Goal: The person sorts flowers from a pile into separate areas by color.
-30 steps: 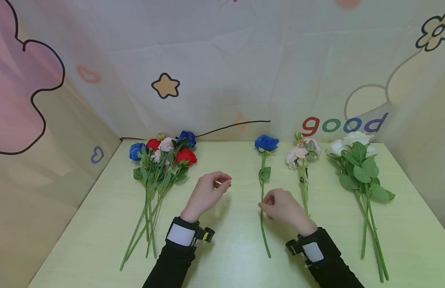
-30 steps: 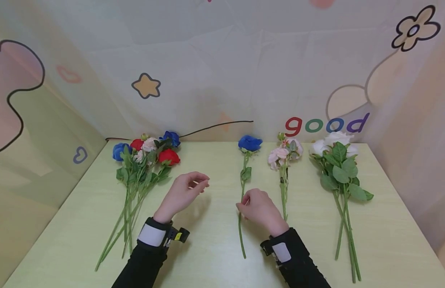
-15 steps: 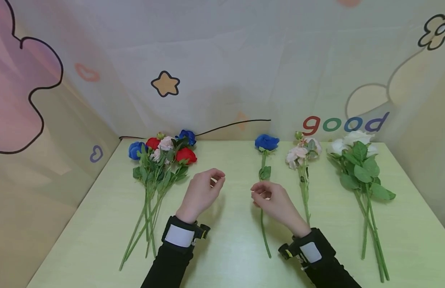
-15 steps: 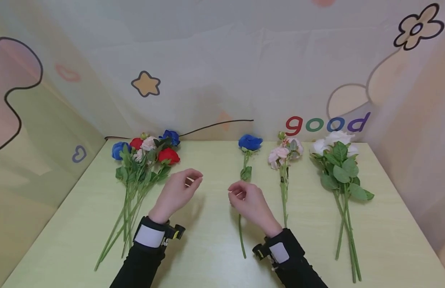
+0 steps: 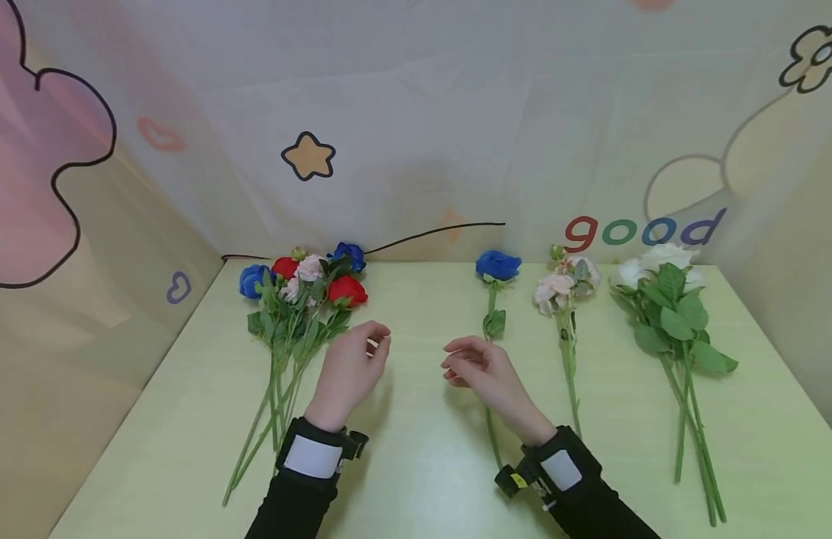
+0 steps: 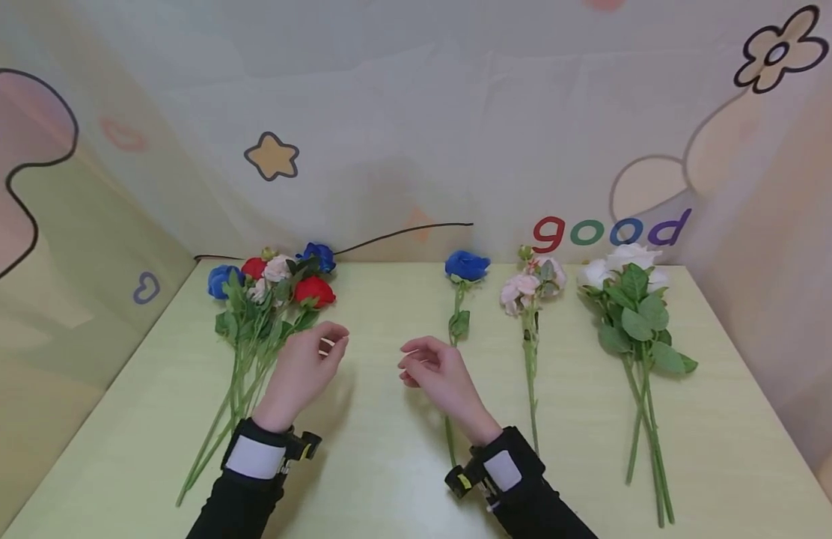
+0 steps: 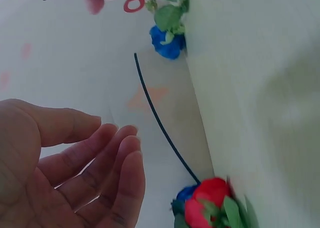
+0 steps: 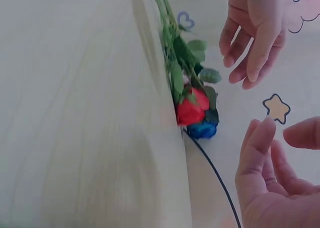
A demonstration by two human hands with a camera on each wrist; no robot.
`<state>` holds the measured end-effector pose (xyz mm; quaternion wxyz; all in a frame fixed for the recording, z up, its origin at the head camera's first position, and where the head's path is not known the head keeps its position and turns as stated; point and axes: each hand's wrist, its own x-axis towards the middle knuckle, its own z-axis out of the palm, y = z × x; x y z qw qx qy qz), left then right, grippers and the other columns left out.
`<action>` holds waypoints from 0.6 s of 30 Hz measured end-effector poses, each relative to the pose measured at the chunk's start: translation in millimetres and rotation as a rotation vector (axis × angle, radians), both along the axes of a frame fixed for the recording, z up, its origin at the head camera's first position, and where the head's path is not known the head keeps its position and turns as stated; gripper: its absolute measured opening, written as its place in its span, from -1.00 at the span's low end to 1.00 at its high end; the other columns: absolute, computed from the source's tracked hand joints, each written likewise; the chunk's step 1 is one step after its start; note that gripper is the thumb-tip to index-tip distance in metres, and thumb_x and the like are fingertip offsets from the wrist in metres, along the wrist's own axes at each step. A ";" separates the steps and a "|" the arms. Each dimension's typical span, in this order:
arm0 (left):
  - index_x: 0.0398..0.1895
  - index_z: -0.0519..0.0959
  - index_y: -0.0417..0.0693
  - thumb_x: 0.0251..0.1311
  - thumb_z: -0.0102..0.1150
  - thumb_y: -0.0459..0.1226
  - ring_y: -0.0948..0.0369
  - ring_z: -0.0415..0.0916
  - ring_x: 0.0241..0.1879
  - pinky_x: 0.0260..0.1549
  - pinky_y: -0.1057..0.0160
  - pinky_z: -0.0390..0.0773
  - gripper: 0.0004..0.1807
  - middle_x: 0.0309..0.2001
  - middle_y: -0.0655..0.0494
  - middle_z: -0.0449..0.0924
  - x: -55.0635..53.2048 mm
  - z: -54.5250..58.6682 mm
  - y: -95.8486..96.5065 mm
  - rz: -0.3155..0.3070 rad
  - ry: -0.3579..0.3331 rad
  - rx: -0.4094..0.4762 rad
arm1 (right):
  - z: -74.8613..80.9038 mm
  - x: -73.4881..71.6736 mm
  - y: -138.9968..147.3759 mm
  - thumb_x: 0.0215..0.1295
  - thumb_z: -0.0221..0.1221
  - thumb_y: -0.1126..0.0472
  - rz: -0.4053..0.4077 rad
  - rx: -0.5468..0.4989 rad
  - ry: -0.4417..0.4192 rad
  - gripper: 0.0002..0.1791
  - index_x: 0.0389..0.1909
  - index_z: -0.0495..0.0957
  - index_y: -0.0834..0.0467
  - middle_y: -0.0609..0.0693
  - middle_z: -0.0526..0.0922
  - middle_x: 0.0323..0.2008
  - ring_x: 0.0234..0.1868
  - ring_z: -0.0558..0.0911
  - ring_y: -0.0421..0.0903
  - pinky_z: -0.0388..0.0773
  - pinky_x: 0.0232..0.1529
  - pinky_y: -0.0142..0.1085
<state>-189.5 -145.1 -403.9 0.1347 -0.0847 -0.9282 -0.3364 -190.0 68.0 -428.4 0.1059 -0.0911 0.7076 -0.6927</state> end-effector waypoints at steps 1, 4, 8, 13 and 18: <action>-0.23 0.63 -0.16 0.23 0.13 -0.31 0.19 0.56 -0.43 -0.48 0.23 0.55 -0.86 -0.37 0.05 0.65 0.8 -0.4 -4.3 0.011 0.006 -0.013 | 1.4 0.1 -3.5 0.32 0.05 0.39 -0.002 -0.015 -0.015 -0.72 0.02 0.42 0.41 0.30 0.59 -0.21 -0.30 0.63 -0.10 0.61 -0.25 -0.33; -0.23 0.63 -0.17 0.22 0.13 -0.32 0.17 0.57 -0.43 -0.51 0.22 0.55 -0.86 -0.37 0.03 0.66 2.6 -2.4 -17.9 0.040 0.018 -0.055 | 5.4 0.1 -13.6 0.35 0.04 0.35 0.006 -0.071 -0.045 -0.72 0.03 0.42 0.37 0.25 0.60 -0.21 -0.29 0.62 -0.09 0.60 -0.23 -0.32; -0.23 0.63 -0.19 0.21 0.13 -0.33 0.15 0.56 -0.44 -0.54 0.21 0.53 -0.86 -0.38 0.01 0.65 6.5 -5.7 -36.9 0.073 0.014 -0.104 | 10.5 0.2 -26.9 0.37 0.04 0.30 0.023 -0.182 -0.094 -0.73 0.02 0.43 0.32 0.26 0.58 -0.18 -0.26 0.61 -0.07 0.59 -0.18 -0.32; -0.21 0.62 -0.23 0.21 0.14 -0.33 0.13 0.54 -0.46 -0.53 0.18 0.53 -0.84 -0.39 -0.02 0.64 14.1 -5.4 -59.0 0.104 -0.010 -0.173 | 17.5 1.8 -43.8 0.37 0.02 0.28 0.023 -0.274 -0.185 -0.75 0.02 0.44 0.28 0.16 0.58 -0.20 -0.23 0.60 -0.04 0.57 -0.16 -0.34; -0.18 0.61 -0.27 0.20 0.14 -0.33 0.12 0.53 -0.51 -0.58 0.17 0.51 -0.81 -0.36 -0.07 0.64 20.1 -4.2 -81.3 0.136 -0.055 -0.214 | 19.2 2.1 -62.2 0.37 0.00 0.28 0.030 -0.333 -0.276 -0.71 0.05 0.41 0.31 0.07 0.57 -0.25 -0.25 0.59 -0.06 0.56 -0.19 -0.37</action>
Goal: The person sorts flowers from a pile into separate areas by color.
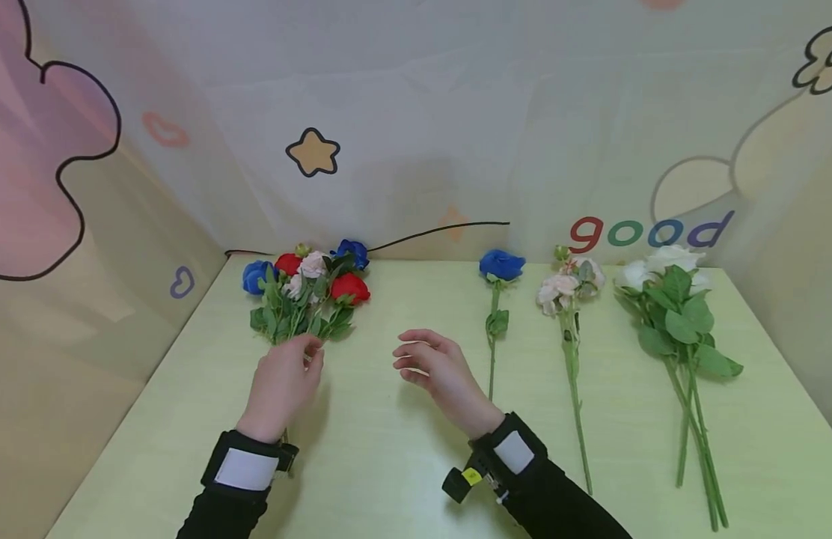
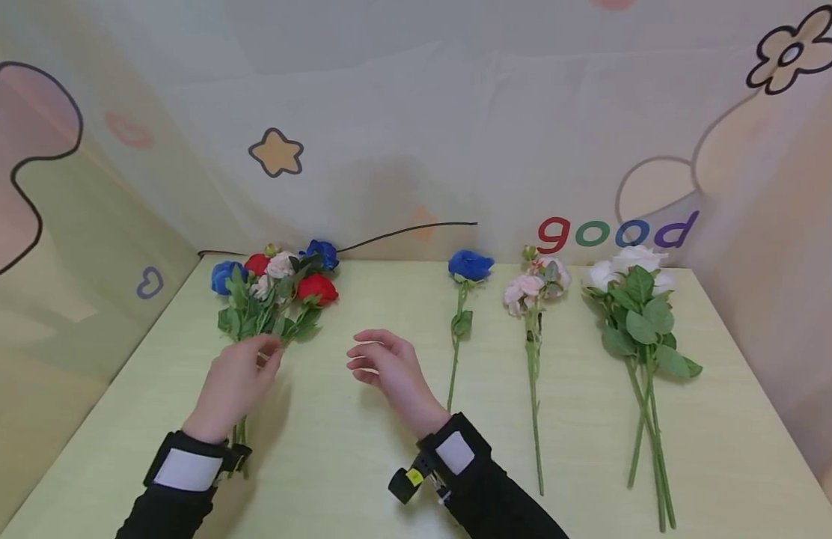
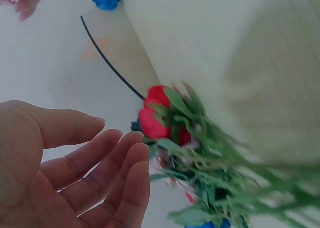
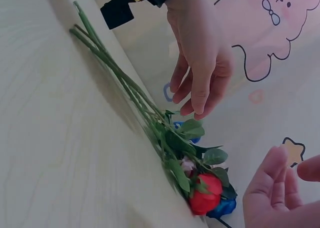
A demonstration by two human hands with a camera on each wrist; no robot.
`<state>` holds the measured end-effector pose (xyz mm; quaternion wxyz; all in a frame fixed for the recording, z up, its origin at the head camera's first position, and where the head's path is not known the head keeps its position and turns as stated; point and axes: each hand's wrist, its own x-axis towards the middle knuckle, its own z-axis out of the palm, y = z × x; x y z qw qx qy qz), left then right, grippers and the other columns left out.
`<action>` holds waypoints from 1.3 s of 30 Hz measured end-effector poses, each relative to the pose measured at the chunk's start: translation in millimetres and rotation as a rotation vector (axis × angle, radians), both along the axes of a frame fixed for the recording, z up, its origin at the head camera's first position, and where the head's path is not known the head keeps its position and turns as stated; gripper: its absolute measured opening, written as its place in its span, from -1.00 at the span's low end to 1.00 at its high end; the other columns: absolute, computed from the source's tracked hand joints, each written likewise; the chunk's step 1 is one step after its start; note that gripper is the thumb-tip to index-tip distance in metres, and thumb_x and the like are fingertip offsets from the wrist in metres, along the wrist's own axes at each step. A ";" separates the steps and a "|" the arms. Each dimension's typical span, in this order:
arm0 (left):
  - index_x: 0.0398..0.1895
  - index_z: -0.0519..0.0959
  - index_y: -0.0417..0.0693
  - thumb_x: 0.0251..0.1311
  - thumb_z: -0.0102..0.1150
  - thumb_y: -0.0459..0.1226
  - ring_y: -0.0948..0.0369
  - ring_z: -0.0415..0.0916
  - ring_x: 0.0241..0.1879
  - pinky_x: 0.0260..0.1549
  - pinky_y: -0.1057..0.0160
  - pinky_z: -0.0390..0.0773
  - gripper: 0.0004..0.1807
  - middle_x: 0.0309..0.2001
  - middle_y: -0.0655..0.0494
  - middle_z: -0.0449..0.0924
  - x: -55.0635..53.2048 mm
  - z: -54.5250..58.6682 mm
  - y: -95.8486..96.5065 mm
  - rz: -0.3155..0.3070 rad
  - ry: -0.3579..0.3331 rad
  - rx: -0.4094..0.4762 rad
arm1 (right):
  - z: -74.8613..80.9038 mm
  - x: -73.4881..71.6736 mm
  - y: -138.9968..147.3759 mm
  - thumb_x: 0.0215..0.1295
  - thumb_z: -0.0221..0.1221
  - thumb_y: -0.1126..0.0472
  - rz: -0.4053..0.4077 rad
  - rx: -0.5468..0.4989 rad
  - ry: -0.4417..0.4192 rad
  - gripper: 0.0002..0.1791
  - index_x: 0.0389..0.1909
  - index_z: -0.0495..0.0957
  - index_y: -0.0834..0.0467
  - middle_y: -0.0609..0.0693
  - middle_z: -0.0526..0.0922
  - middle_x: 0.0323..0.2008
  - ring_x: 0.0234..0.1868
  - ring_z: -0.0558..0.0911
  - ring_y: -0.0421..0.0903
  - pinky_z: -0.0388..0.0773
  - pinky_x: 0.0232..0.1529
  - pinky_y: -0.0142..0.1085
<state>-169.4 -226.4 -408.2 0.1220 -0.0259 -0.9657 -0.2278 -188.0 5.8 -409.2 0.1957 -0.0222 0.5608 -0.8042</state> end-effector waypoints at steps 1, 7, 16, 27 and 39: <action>-0.18 0.61 -0.28 0.20 0.14 -0.33 0.12 0.52 -0.53 -0.60 0.17 0.50 -0.80 -0.35 -0.08 0.64 0.8 -0.2 -4.8 0.004 -0.007 -0.007 | -0.5 -0.1 -3.8 0.36 0.00 0.28 0.003 -0.015 -0.018 -0.70 0.06 0.40 0.32 0.06 0.57 -0.26 -0.26 0.58 -0.07 0.55 -0.20 -0.38; -0.15 0.58 -0.32 0.19 0.13 -0.32 0.08 0.52 -0.53 -0.66 0.17 0.49 -0.76 -0.31 -0.14 0.63 8.4 -5.9 -33.8 0.040 -0.049 -0.051 | -10.1 -0.2 -25.5 0.37 -0.04 0.32 0.025 -0.083 -0.130 -0.66 0.10 0.35 0.39 0.06 0.55 -0.29 -0.30 0.58 -0.12 0.55 -0.25 -0.41; -0.08 0.50 -0.43 0.19 0.13 -0.30 0.09 0.45 -0.58 -0.68 0.17 0.44 -0.67 -0.35 -0.20 0.58 19.8 -15.8 -59.7 0.095 -0.203 -0.099 | -18.2 2.4 -44.5 0.36 -0.06 0.32 0.051 -0.128 -0.174 -0.65 0.10 0.35 0.40 0.05 0.55 -0.31 -0.33 0.58 -0.13 0.54 -0.27 -0.43; -0.13 0.52 -0.41 0.20 0.09 -0.31 0.17 0.42 -0.62 -0.68 0.23 0.42 -0.70 -0.41 -0.13 0.58 20.5 -25.6 -69.7 0.082 -0.293 -0.063 | -19.8 4.3 -49.1 0.33 -0.03 0.33 0.079 -0.133 -0.196 -0.68 0.06 0.39 0.36 0.04 0.55 -0.31 -0.34 0.58 -0.14 0.55 -0.29 -0.43; -0.17 0.56 -0.40 0.17 0.07 -0.32 0.12 0.47 -0.50 -0.52 0.12 0.50 -0.72 -0.34 -0.15 0.60 15.7 -30.2 -74.7 0.066 -0.279 -0.003 | -17.8 5.9 -50.3 0.34 -0.02 0.31 0.110 -0.118 -0.196 -0.62 0.12 0.35 0.40 0.03 0.56 -0.32 -0.35 0.57 -0.15 0.55 -0.32 -0.43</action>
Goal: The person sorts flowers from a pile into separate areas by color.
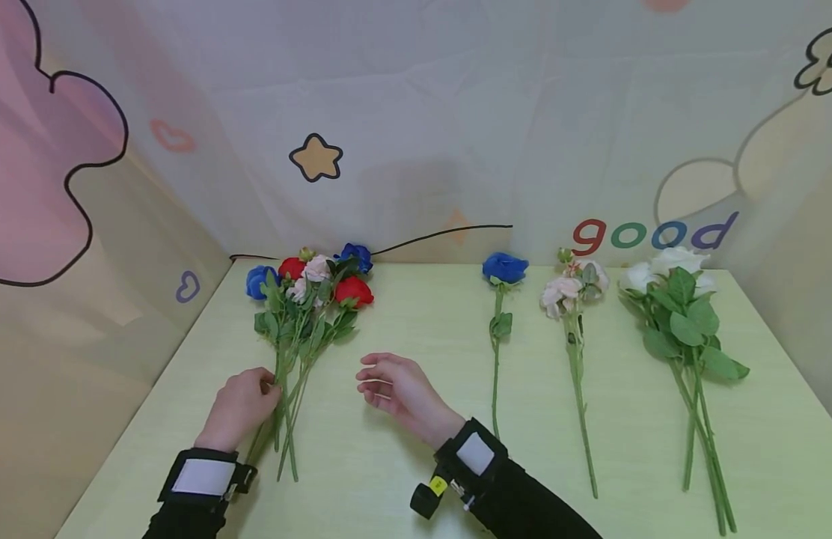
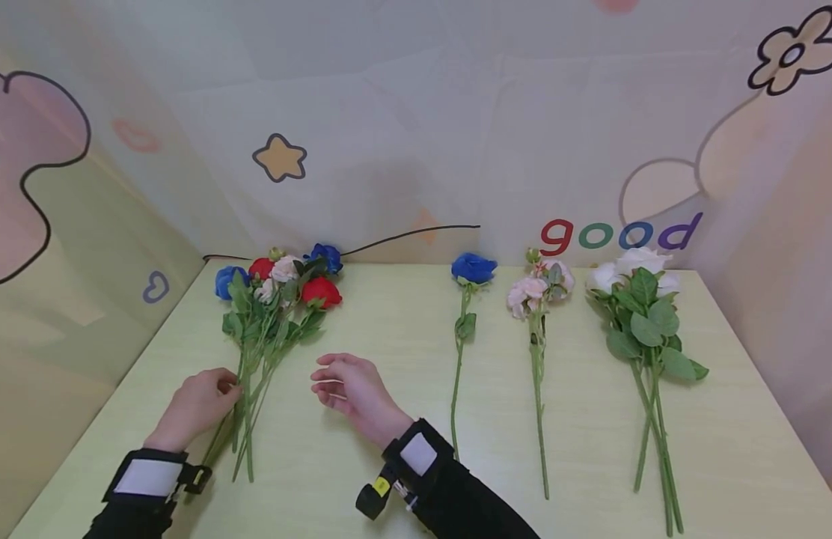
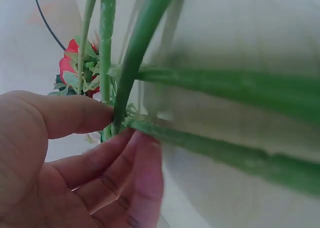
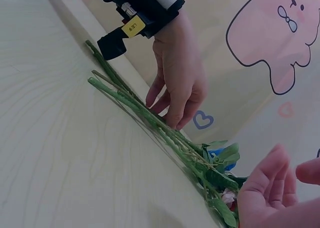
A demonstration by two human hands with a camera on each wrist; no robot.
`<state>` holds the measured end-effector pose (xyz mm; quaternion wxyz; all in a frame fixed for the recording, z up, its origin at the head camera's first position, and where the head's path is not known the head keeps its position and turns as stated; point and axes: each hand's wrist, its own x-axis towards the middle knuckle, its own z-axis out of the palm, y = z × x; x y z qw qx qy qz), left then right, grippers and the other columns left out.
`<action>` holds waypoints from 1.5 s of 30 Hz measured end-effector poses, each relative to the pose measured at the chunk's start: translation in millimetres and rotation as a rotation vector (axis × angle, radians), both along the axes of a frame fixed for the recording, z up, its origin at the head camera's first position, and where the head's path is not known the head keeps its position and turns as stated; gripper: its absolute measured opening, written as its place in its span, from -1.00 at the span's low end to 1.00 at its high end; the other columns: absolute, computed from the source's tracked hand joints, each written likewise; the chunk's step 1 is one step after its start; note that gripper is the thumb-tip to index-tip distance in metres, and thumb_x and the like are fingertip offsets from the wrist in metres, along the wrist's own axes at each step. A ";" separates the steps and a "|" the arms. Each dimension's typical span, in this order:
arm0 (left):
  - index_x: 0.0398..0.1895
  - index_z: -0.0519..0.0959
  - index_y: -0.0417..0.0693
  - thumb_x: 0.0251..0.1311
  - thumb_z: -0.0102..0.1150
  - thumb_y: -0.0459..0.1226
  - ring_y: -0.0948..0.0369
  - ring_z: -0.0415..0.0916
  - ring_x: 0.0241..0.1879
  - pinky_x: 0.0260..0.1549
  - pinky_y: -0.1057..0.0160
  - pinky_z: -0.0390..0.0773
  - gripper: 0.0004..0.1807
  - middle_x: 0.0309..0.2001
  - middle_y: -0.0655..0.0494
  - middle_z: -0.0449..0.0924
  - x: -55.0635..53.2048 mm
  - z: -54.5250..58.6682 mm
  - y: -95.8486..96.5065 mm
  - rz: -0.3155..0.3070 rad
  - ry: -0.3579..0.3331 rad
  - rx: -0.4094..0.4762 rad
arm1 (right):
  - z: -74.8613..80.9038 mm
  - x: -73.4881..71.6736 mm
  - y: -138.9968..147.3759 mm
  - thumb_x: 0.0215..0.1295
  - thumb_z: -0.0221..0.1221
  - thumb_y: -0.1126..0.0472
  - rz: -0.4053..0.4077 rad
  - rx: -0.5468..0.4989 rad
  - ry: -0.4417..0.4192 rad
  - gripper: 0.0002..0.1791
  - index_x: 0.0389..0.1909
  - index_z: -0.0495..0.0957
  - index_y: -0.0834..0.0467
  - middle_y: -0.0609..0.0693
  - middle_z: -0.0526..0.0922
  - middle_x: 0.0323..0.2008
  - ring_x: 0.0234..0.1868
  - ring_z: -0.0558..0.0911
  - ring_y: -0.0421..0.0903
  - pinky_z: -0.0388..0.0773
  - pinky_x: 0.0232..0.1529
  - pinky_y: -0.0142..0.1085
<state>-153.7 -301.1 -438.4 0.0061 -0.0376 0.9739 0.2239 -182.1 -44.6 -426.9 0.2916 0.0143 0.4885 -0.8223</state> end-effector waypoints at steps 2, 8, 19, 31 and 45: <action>-0.17 0.56 -0.41 0.16 0.07 -0.33 0.13 0.45 -0.52 -0.54 0.15 0.48 -0.72 -0.36 -0.13 0.59 -0.5 0.0 -0.7 0.007 0.009 0.019 | 0.1 0.3 0.2 0.34 -0.02 0.31 0.004 -0.004 0.004 -0.63 0.11 0.35 0.40 0.03 0.56 -0.33 -0.36 0.57 -0.15 0.55 -0.32 -0.43; -0.13 0.56 -0.39 0.19 0.07 -0.31 0.12 0.46 -0.47 -0.53 0.18 0.47 -0.70 -0.33 -0.11 0.58 -2.6 0.0 -4.8 0.030 0.019 0.078 | 0.0 0.4 1.7 0.33 -0.03 0.32 0.012 -0.015 0.002 -0.65 0.09 0.36 0.39 0.02 0.55 -0.33 -0.37 0.56 -0.16 0.54 -0.33 -0.43; 0.02 0.45 -0.41 0.30 0.04 -0.24 0.18 0.54 -0.52 -0.50 0.23 0.56 -0.61 -0.29 -0.11 0.56 -5.5 2.0 -7.8 0.067 -0.078 0.310 | -1.0 -0.3 3.9 0.32 -0.02 0.33 0.017 -0.030 0.004 -0.73 0.00 0.39 0.33 0.02 0.54 -0.33 -0.37 0.54 -0.16 0.53 -0.34 -0.43; 0.06 0.39 -0.44 0.34 0.00 -0.27 0.16 0.56 -0.42 -0.37 0.20 0.63 -0.62 -0.25 -0.17 0.53 0.0 9.6 -3.8 0.101 -0.059 0.435 | 0.1 0.8 8.7 0.32 -0.03 0.33 0.025 -0.026 -0.002 -0.71 0.02 0.38 0.34 0.02 0.53 -0.33 -0.37 0.53 -0.16 0.52 -0.33 -0.43; -0.06 0.46 -0.40 0.33 0.02 -0.31 0.17 0.56 -0.52 -0.54 0.34 0.57 -0.72 -0.32 -0.16 0.57 5.2 21.9 1.2 0.101 0.159 0.311 | 0.3 1.7 12.9 0.34 -0.05 0.32 0.027 -0.025 0.007 -0.74 -0.01 0.38 0.33 0.03 0.53 -0.33 -0.36 0.52 -0.14 0.53 -0.33 -0.43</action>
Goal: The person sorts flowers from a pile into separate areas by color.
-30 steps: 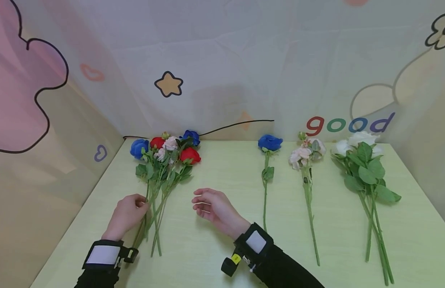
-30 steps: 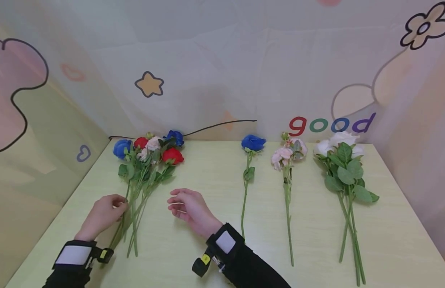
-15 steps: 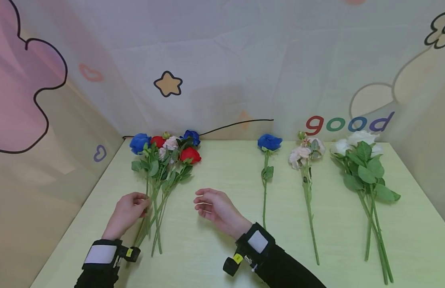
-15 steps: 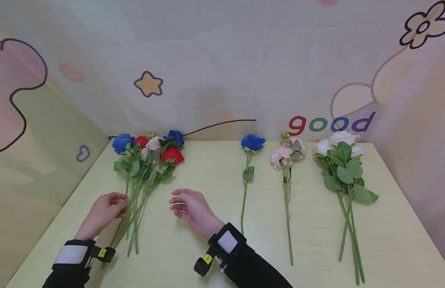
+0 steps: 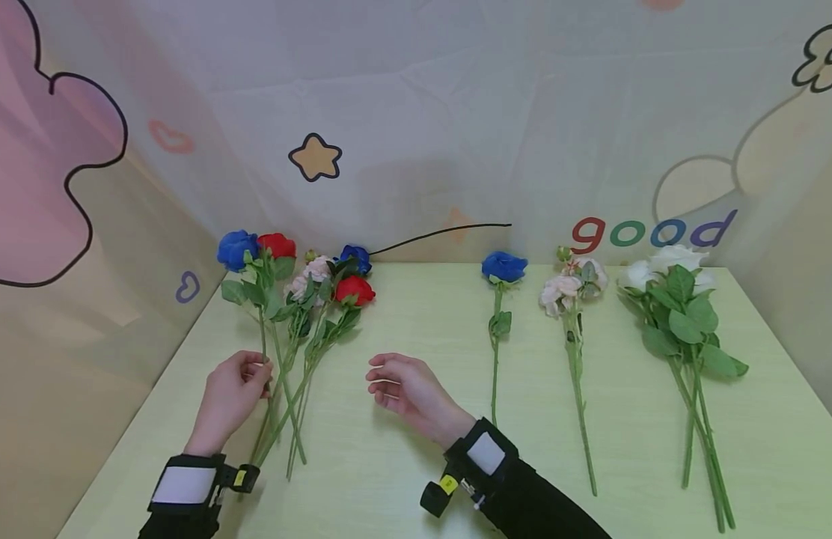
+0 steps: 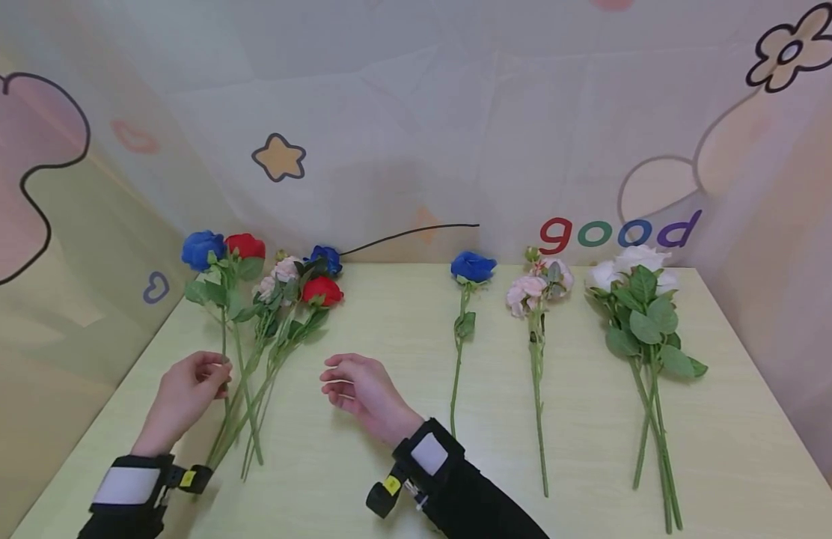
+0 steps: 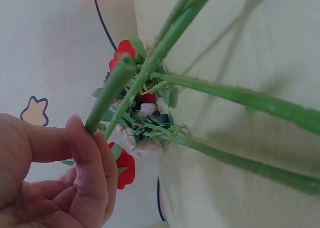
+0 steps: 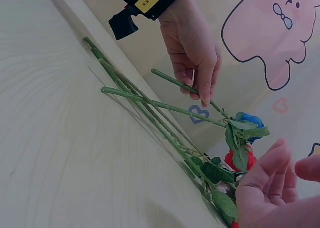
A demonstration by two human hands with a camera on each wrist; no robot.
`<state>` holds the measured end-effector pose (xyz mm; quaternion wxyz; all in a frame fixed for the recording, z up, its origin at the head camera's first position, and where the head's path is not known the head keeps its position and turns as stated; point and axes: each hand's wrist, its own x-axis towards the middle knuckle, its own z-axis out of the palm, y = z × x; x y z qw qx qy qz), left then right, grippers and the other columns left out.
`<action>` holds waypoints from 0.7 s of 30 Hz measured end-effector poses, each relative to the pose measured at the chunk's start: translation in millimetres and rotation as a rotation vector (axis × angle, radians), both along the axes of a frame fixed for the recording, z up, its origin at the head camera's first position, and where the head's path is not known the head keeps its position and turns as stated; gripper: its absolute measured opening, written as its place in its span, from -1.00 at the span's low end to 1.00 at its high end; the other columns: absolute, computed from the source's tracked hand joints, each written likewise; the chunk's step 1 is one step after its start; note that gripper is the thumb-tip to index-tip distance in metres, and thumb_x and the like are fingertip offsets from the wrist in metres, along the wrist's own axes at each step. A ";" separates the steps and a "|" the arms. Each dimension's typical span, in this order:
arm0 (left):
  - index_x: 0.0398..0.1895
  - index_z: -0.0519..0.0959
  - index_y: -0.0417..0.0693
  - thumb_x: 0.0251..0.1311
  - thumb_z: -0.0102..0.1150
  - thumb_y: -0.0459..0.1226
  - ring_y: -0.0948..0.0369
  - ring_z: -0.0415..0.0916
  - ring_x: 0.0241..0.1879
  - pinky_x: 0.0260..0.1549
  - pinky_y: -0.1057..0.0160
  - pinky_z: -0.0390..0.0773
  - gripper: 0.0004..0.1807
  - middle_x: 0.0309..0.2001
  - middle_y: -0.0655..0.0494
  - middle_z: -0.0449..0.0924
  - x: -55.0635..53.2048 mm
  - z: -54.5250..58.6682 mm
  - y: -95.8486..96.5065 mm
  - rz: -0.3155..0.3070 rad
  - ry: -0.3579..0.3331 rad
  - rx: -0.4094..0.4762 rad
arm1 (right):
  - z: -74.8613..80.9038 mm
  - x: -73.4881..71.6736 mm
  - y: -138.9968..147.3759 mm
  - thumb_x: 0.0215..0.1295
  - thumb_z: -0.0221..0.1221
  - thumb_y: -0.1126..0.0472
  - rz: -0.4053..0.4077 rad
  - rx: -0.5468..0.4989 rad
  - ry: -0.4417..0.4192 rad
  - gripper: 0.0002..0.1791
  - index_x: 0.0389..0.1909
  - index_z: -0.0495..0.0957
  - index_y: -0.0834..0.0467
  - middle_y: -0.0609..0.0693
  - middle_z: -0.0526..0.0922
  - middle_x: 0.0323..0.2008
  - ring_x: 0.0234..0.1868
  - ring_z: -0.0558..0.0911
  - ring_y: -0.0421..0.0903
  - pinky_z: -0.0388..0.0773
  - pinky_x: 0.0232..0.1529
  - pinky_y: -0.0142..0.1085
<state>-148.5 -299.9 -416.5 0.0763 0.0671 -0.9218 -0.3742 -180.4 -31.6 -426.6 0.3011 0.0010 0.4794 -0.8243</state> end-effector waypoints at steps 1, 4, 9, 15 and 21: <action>-0.07 0.46 -0.40 0.33 0.02 -0.31 0.17 0.55 -0.53 -0.54 0.35 0.56 -0.73 -0.33 -0.16 0.57 0.3 0.6 0.7 -0.002 0.011 -0.005 | 0.1 0.1 0.4 0.34 -0.05 0.32 -0.001 0.000 -0.001 -0.75 -0.02 0.38 0.33 0.03 0.53 -0.33 -0.36 0.52 -0.14 0.53 -0.33 -0.43; -0.10 0.47 -0.40 0.31 0.04 -0.32 0.17 0.55 -0.56 -0.59 0.31 0.54 -0.75 -0.35 -0.16 0.58 1.3 1.8 2.8 -0.006 0.052 -0.040 | 0.0 0.5 1.1 0.34 -0.04 0.33 -0.005 0.007 0.003 -0.77 -0.05 0.40 0.31 0.03 0.53 -0.33 -0.36 0.53 -0.14 0.53 -0.33 -0.42; -0.15 0.50 -0.40 0.26 0.08 -0.34 0.13 0.54 -0.58 -0.66 0.24 0.46 -0.76 -0.40 -0.14 0.60 2.2 3.0 5.3 0.019 0.135 -0.147 | -0.1 1.0 2.3 0.34 -0.04 0.33 -0.011 0.025 0.015 -0.75 -0.02 0.39 0.34 0.02 0.53 -0.33 -0.35 0.53 -0.13 0.53 -0.33 -0.42; -0.21 0.52 -0.39 0.22 0.11 -0.34 0.06 0.52 -0.56 -0.69 0.21 0.43 -0.78 -0.46 -0.13 0.58 1.5 4.3 7.7 0.057 0.177 -0.240 | -0.8 1.5 4.2 0.33 -0.04 0.33 -0.008 0.031 0.024 -0.77 -0.05 0.40 0.34 0.02 0.53 -0.34 -0.35 0.53 -0.13 0.53 -0.32 -0.41; -0.24 0.51 -0.37 0.19 0.13 -0.37 0.10 0.45 -0.64 -0.72 0.18 0.37 -0.82 -0.53 -0.08 0.55 0.7 4.0 9.8 0.079 0.221 -0.317 | -2.2 1.8 5.3 0.33 -0.03 0.33 -0.005 0.035 0.029 -0.72 0.00 0.36 0.39 0.02 0.53 -0.34 -0.37 0.53 -0.13 0.53 -0.32 -0.41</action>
